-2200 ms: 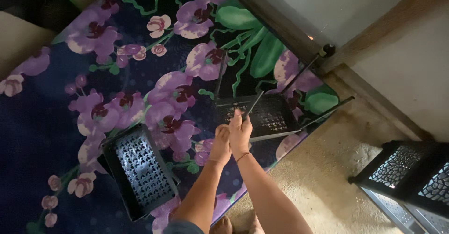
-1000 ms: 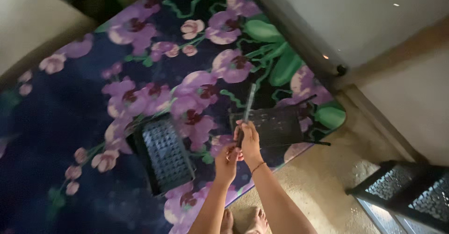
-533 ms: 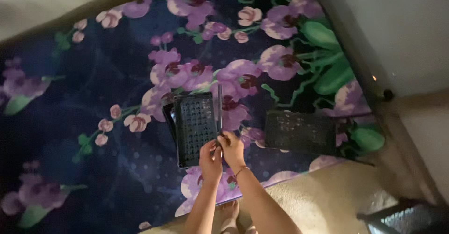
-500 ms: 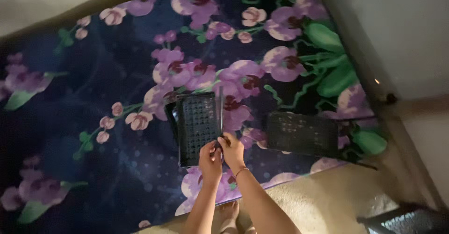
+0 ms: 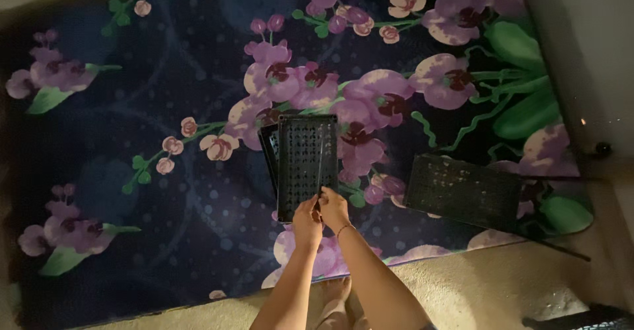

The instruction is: The person assembles a black plastic tray by inserting four metal rods into the corners. They repeatedly lift, flip, and adjust the tray to secure the rods, then place it on a floral-patterned surface next to another tray.

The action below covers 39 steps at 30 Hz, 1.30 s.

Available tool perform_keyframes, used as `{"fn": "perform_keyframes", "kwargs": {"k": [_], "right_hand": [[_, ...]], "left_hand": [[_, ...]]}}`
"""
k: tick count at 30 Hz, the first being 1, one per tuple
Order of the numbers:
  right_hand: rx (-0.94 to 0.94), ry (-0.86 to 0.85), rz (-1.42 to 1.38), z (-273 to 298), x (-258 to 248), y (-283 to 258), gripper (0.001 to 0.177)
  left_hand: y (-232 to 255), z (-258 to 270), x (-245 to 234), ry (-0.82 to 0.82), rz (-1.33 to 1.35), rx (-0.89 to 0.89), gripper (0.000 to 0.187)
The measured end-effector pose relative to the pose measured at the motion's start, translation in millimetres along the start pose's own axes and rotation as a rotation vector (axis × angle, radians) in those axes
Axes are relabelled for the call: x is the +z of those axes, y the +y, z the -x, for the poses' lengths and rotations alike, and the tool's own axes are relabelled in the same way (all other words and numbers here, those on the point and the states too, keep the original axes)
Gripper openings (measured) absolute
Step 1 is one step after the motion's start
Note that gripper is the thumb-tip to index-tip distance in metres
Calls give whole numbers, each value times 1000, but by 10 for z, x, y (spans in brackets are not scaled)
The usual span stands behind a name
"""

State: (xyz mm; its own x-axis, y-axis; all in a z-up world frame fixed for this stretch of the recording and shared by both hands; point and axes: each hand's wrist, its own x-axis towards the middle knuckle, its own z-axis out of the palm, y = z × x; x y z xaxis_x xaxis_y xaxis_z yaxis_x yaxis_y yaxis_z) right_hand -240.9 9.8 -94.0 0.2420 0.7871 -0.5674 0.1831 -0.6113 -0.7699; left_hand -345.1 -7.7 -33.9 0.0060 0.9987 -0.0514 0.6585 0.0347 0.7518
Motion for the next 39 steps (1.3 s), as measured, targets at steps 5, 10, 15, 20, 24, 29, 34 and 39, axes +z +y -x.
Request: {"fn": "perform_keyframes", "kwargs": {"k": [5,10,15,20,24,29,34,39], "right_hand": [[38,-92,-19,-14,41,-22,44],[12,-140,-39,-50,104,145,50],[-127,-120,-87,-58,87,258,50],[-180,-101,-239,-67,-63,232,53],[-223,-60,-258,-134,-336,104,52],[-148,69,-312,-112,-989,-62,42],[-1,169,-717,96,-1865,40,30],[126,397,-584,282,-2550,250,30]], "left_hand": [[-170,-83,137,-27,-56,-133,36],[-327,-84,275,-17,-8,-158,31],[-448,-48,313,-169,-124,-275,26],[-513,-46,375,-88,-173,-257,41],[-343,-148,461,-18,-152,-140,42],[449,-362,660,6,37,60,42],[1353,-366,952,-105,198,232,40],[1851,-309,1405,-232,348,208,50]]}}
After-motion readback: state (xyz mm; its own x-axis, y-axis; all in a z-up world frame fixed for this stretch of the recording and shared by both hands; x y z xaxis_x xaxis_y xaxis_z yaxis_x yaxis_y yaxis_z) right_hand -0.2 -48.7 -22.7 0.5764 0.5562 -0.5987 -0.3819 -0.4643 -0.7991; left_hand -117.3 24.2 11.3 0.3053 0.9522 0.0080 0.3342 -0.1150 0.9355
